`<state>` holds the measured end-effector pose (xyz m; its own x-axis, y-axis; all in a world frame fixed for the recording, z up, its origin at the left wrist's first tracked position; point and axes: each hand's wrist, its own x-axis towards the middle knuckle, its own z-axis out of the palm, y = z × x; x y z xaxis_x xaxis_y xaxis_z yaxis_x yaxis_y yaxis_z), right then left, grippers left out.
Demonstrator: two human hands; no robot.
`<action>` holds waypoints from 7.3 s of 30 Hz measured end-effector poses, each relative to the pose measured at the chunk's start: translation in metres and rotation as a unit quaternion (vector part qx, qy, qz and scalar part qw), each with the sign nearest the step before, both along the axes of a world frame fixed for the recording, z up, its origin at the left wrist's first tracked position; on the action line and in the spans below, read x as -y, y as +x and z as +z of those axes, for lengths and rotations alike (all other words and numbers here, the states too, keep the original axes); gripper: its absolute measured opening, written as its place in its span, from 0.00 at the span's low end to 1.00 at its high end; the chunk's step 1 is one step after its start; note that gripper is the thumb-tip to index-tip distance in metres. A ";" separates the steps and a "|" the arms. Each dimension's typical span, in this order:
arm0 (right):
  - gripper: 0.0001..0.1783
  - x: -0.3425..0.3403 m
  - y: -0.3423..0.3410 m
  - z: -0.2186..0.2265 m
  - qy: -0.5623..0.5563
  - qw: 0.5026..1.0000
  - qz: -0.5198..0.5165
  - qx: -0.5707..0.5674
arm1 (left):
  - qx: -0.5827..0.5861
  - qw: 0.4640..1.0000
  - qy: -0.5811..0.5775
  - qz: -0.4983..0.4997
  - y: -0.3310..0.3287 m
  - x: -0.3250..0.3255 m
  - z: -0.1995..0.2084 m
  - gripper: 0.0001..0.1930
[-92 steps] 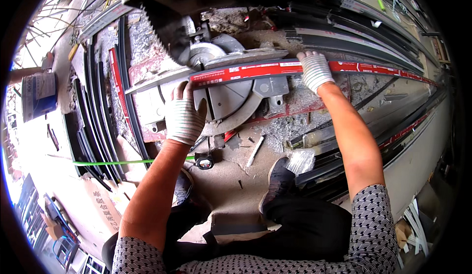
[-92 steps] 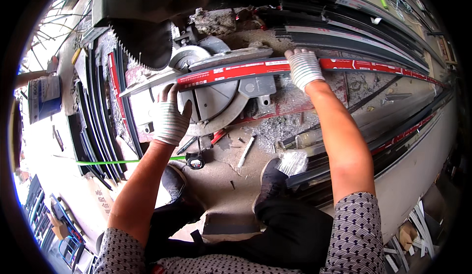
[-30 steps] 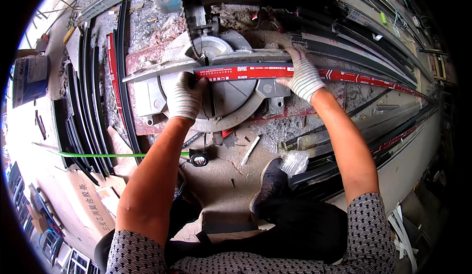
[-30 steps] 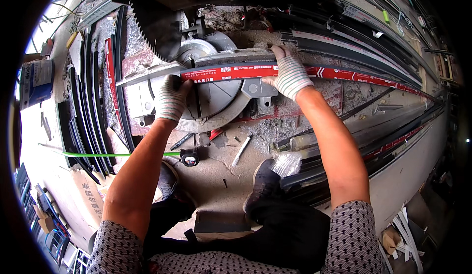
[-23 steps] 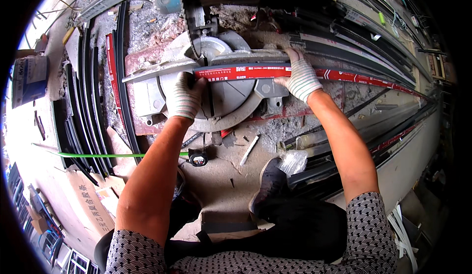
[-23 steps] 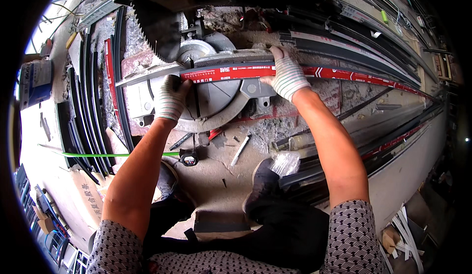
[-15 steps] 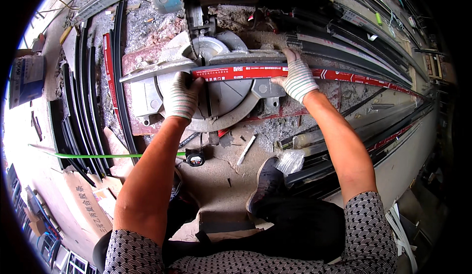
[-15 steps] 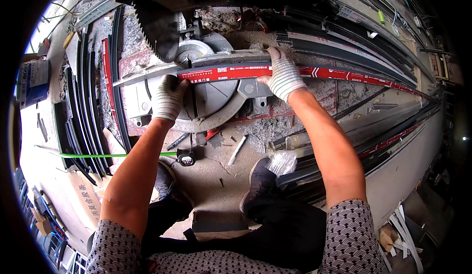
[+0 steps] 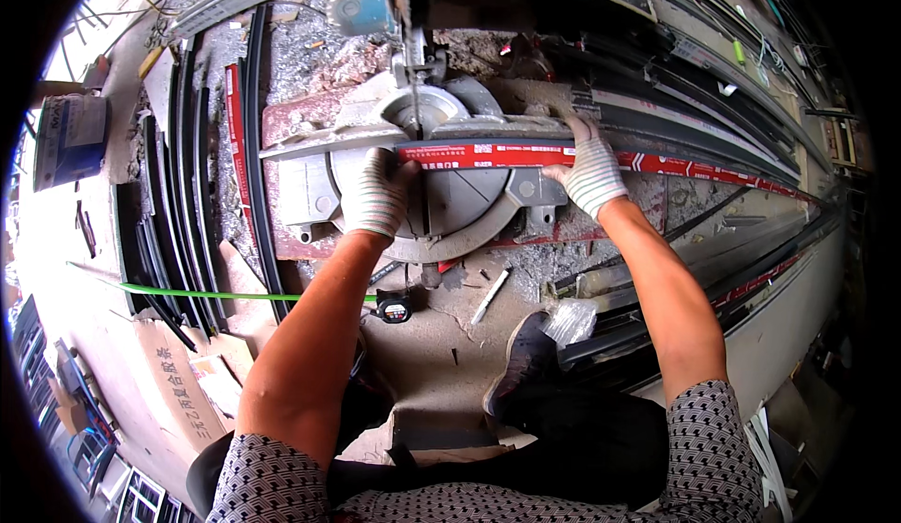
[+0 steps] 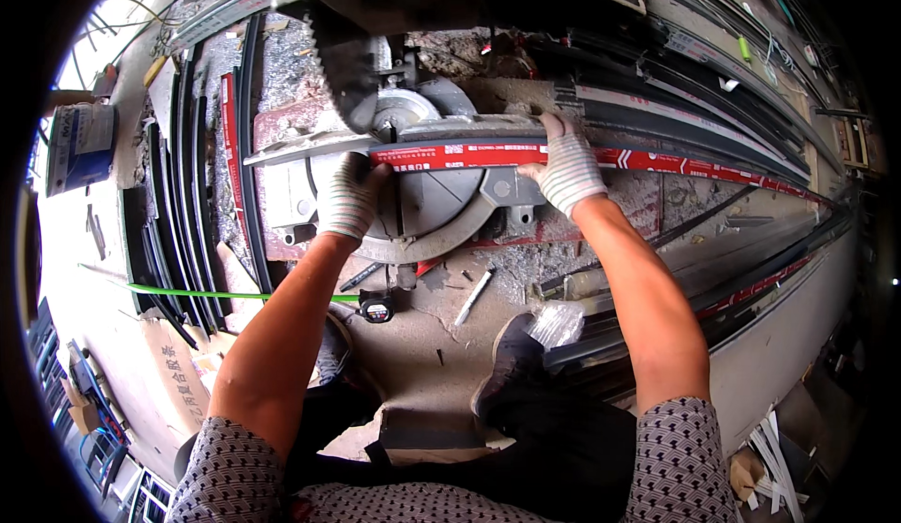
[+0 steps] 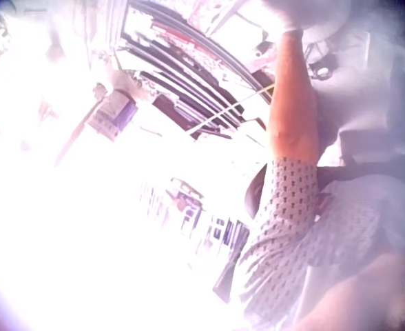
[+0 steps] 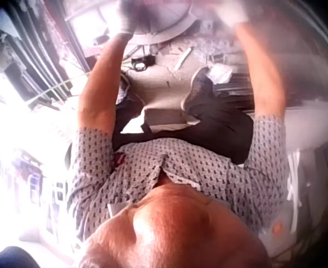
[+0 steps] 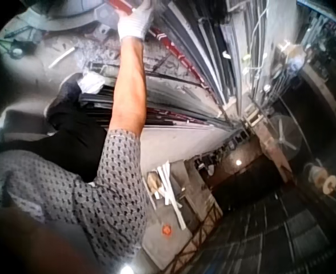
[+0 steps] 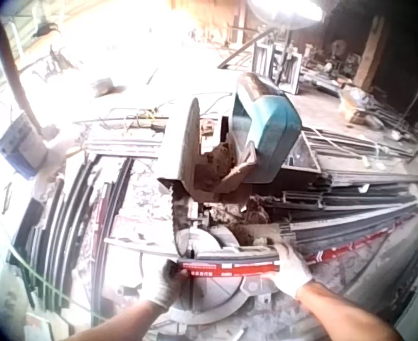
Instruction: The person selects long metal profiles from a stack, carries them to a workbench, and uses a chop saw to cut them into shorter pieces. They measure the profiles with a tape measure and handle the cut pieces, placing them aside.
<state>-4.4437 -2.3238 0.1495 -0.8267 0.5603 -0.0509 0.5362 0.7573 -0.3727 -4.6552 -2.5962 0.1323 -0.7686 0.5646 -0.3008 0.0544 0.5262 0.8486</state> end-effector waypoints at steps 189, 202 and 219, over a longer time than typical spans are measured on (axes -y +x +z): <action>0.52 0.037 -0.009 -0.010 0.111 0.992 0.016 -0.051 | -0.398 0.912 -0.075 -0.058 -0.106 0.078 0.033 0.17; 0.52 0.038 -0.010 -0.012 0.111 0.991 0.016 -0.076 | -0.391 0.919 -0.033 -0.035 -0.001 0.078 0.011 0.23; 0.52 0.034 -0.009 -0.008 0.107 0.991 0.027 -0.069 | -0.203 0.979 -0.007 0.024 0.032 -0.005 -0.005 0.11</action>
